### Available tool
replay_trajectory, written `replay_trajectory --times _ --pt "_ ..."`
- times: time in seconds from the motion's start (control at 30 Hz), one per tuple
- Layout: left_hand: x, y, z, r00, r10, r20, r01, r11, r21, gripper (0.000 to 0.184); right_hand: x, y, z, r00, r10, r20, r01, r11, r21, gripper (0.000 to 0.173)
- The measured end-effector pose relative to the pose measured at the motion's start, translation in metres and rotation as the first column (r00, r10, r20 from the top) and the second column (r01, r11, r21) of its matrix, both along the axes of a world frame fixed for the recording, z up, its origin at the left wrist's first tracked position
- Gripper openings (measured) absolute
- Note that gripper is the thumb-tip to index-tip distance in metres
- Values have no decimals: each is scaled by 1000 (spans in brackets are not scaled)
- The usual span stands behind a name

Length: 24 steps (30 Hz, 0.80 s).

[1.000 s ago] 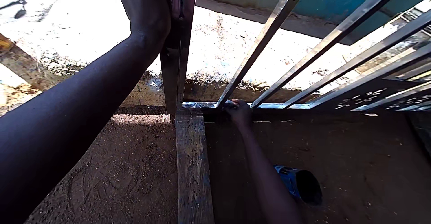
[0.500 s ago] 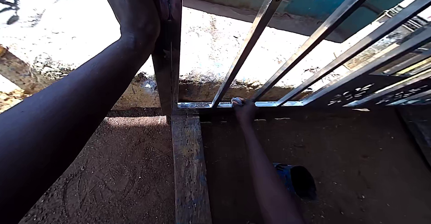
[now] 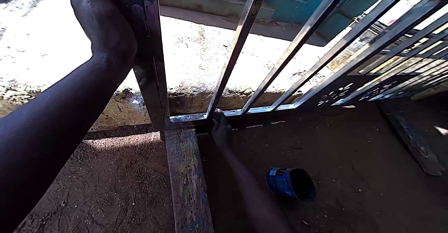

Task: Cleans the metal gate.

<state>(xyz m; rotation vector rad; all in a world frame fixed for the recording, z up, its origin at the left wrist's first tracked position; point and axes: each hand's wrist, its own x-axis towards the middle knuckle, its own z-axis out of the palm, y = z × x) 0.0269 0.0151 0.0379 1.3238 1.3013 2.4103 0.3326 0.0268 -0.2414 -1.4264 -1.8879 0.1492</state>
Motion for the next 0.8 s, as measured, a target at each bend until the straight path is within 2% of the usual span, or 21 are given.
replay_trajectory --times 0.07,0.13,0.2,0.3,0.37,0.43,0.5,0.6,0.67,0.73,0.8 --pt "0 0 1 999 -26 20 26 1000 6 42 39 16 0 990 -130 48 133 989 -66 39" --pt "-2 -1 -1 1000 18 6 -18 1000 -15 40 55 19 -5 975 -218 39 221 970 -107 36" --pt "-2 -1 -4 999 31 -17 -32 999 -43 39 34 -2 -9 990 -141 23 142 983 -119 33" --pt "-2 -1 -2 1000 -7 -3 7 1000 -7 43 9 -11 -13 996 91 22 -91 995 30 22" --pt "-1 0 -1 1000 -3 20 3 1000 13 44 31 3 -11 998 62 -18 -60 993 100 17" --pt "-1 0 -2 999 31 39 -32 999 10 44 57 18 -16 991 -62 -118 75 991 113 19" --pt "-3 -1 -5 998 60 30 -59 998 -12 46 50 12 -12 973 -116 -198 129 990 58 26" --pt "-3 -2 -4 999 36 29 -35 999 -36 52 -5 -17 1 961 17 -275 -32 998 -50 33" --pt "-4 -2 -4 999 41 18 -40 997 -59 55 -19 -21 12 919 43 -393 -90 991 -102 33" --pt "-2 -1 -4 999 21 34 -20 999 -32 54 0 -11 28 839 34 -543 -74 996 -52 31" --pt "0 1 0 998 -31 60 30 999 23 52 25 10 59 727 -14 -687 101 991 86 33"
